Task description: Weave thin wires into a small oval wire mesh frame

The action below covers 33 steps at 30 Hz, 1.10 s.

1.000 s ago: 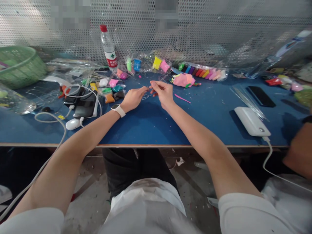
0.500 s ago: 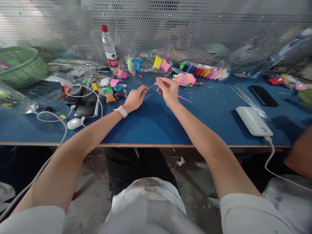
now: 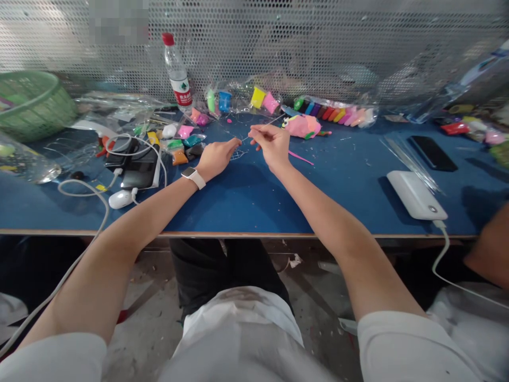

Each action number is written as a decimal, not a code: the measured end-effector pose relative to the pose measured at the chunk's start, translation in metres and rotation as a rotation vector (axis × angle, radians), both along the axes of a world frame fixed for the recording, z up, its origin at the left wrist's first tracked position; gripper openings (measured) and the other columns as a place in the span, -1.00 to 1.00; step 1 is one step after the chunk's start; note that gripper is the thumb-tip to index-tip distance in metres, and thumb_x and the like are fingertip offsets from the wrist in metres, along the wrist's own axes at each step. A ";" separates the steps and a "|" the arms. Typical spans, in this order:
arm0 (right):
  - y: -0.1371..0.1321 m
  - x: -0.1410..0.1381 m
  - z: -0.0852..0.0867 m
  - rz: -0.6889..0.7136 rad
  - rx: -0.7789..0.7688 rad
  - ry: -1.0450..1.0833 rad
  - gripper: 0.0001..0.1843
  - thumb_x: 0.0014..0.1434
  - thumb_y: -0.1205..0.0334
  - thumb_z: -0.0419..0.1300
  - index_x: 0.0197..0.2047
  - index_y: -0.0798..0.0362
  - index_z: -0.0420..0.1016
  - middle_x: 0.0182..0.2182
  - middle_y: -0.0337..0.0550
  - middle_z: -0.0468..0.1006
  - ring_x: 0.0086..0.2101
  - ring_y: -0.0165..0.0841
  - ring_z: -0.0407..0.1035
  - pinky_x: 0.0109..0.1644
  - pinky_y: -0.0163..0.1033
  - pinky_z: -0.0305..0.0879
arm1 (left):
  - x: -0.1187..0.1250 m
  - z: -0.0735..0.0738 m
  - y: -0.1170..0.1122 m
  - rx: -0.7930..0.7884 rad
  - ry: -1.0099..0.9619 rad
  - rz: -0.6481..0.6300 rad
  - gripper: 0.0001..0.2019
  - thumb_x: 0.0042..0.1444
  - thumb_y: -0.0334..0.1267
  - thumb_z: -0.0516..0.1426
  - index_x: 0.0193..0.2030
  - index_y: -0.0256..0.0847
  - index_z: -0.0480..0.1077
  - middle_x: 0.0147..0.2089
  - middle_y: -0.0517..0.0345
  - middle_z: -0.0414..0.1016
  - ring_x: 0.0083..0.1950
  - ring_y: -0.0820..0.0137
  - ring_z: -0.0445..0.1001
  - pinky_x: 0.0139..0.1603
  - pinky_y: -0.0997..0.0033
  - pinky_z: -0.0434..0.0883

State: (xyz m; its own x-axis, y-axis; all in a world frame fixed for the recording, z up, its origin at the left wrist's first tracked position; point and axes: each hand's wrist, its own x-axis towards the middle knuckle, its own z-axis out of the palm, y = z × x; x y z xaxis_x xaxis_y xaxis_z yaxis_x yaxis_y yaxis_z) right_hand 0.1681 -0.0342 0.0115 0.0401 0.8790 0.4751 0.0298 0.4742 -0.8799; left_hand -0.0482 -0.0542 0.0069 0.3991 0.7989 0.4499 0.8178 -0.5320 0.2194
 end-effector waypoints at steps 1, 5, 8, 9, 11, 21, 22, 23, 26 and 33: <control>0.002 0.000 0.000 -0.015 0.005 0.008 -0.52 0.25 -0.35 0.57 -0.12 -0.10 0.80 -0.21 -0.16 0.77 -0.33 -0.32 0.60 -0.36 -0.22 0.50 | 0.001 0.001 0.000 -0.003 0.015 0.004 -0.65 0.66 -0.24 0.05 0.33 -0.11 0.62 -0.01 -0.08 0.82 -0.13 0.20 0.74 -0.13 0.29 0.51; 0.011 0.004 -0.003 -0.055 0.002 0.029 -0.46 0.25 -0.43 0.54 -0.07 -0.12 0.82 -0.18 -0.15 0.79 -0.31 -0.31 0.61 -0.35 -0.21 0.49 | 0.005 0.006 -0.001 0.002 0.015 0.056 -0.62 0.67 -0.26 0.01 0.36 -0.08 0.61 0.03 -0.09 0.82 -0.09 0.17 0.76 -0.10 0.26 0.52; 0.012 0.004 -0.004 -0.011 0.004 0.056 -0.41 0.17 -0.47 0.57 -0.11 -0.12 0.82 -0.19 -0.14 0.80 -0.33 -0.33 0.59 -0.36 -0.22 0.48 | 0.006 0.005 0.001 0.011 -0.035 0.060 -0.62 0.69 -0.23 0.00 0.33 -0.10 0.62 -0.01 -0.08 0.82 -0.13 0.19 0.75 -0.10 0.25 0.52; 0.011 0.004 -0.003 0.006 0.004 0.062 -0.40 0.15 -0.48 0.58 -0.12 -0.12 0.82 -0.20 -0.14 0.80 -0.34 -0.33 0.59 -0.36 -0.22 0.48 | 0.005 0.003 0.002 0.016 -0.055 0.053 -0.62 0.70 -0.22 -0.01 0.32 -0.11 0.63 -0.03 -0.08 0.82 -0.14 0.20 0.74 -0.10 0.26 0.52; 0.008 0.002 -0.003 0.021 -0.007 0.061 -0.40 0.13 -0.47 0.59 -0.12 -0.12 0.82 -0.22 -0.16 0.80 -0.35 -0.35 0.58 -0.37 -0.23 0.48 | 0.002 0.001 0.004 0.023 -0.073 0.042 -0.62 0.70 -0.22 -0.01 0.30 -0.12 0.63 -0.05 -0.07 0.81 -0.14 0.21 0.74 -0.10 0.27 0.51; 0.032 0.026 -0.015 -0.046 -0.123 0.121 -0.42 0.22 -0.42 0.56 0.00 -0.11 0.76 -0.16 -0.18 0.80 -0.34 -0.39 0.61 -0.40 -0.31 0.44 | -0.011 0.005 0.011 -0.032 0.197 0.003 -0.62 0.66 -0.25 0.01 0.37 -0.07 0.59 0.03 -0.09 0.82 -0.11 0.17 0.75 -0.16 0.29 0.47; 0.034 0.028 -0.016 -0.042 -0.120 0.106 -0.42 0.23 -0.42 0.55 0.02 -0.12 0.76 -0.16 -0.18 0.80 -0.34 -0.39 0.61 -0.40 -0.30 0.44 | -0.011 0.005 0.011 -0.028 0.203 -0.003 -0.62 0.66 -0.25 0.02 0.37 -0.06 0.60 0.02 -0.09 0.82 -0.12 0.17 0.74 -0.15 0.29 0.48; 0.034 0.029 -0.015 -0.043 -0.116 0.089 -0.42 0.25 -0.42 0.54 0.03 -0.12 0.76 -0.16 -0.19 0.79 -0.34 -0.39 0.61 -0.40 -0.30 0.44 | -0.011 0.005 0.012 -0.023 0.198 0.002 -0.62 0.65 -0.25 0.02 0.37 -0.05 0.60 -0.01 -0.09 0.81 -0.14 0.17 0.73 -0.15 0.28 0.48; 0.031 0.028 -0.012 -0.048 -0.096 0.048 -0.42 0.28 -0.43 0.51 0.05 -0.14 0.76 -0.15 -0.19 0.79 -0.34 -0.39 0.61 -0.39 -0.30 0.45 | -0.012 0.005 0.014 -0.017 0.159 0.046 -0.61 0.64 -0.26 0.02 0.35 -0.07 0.62 -0.07 -0.11 0.79 -0.18 0.15 0.71 -0.16 0.26 0.48; 0.021 0.014 -0.009 0.027 0.005 0.056 -0.37 0.20 -0.49 0.54 0.00 -0.12 0.82 -0.17 -0.15 0.81 -0.38 -0.39 0.60 -0.40 -0.27 0.47 | -0.023 0.004 0.021 -0.007 0.110 0.097 -0.61 0.67 -0.22 0.00 0.32 -0.09 0.63 -0.09 -0.10 0.79 -0.19 0.14 0.71 -0.21 0.26 0.40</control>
State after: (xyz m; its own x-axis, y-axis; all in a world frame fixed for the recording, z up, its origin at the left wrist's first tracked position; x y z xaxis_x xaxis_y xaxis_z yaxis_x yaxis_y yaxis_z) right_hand 0.1824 -0.0136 0.0028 0.0429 0.8780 0.4768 -0.0329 0.4782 -0.8776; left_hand -0.0712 -0.0337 0.0107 0.3662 0.8393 0.4018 0.8848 -0.4477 0.1288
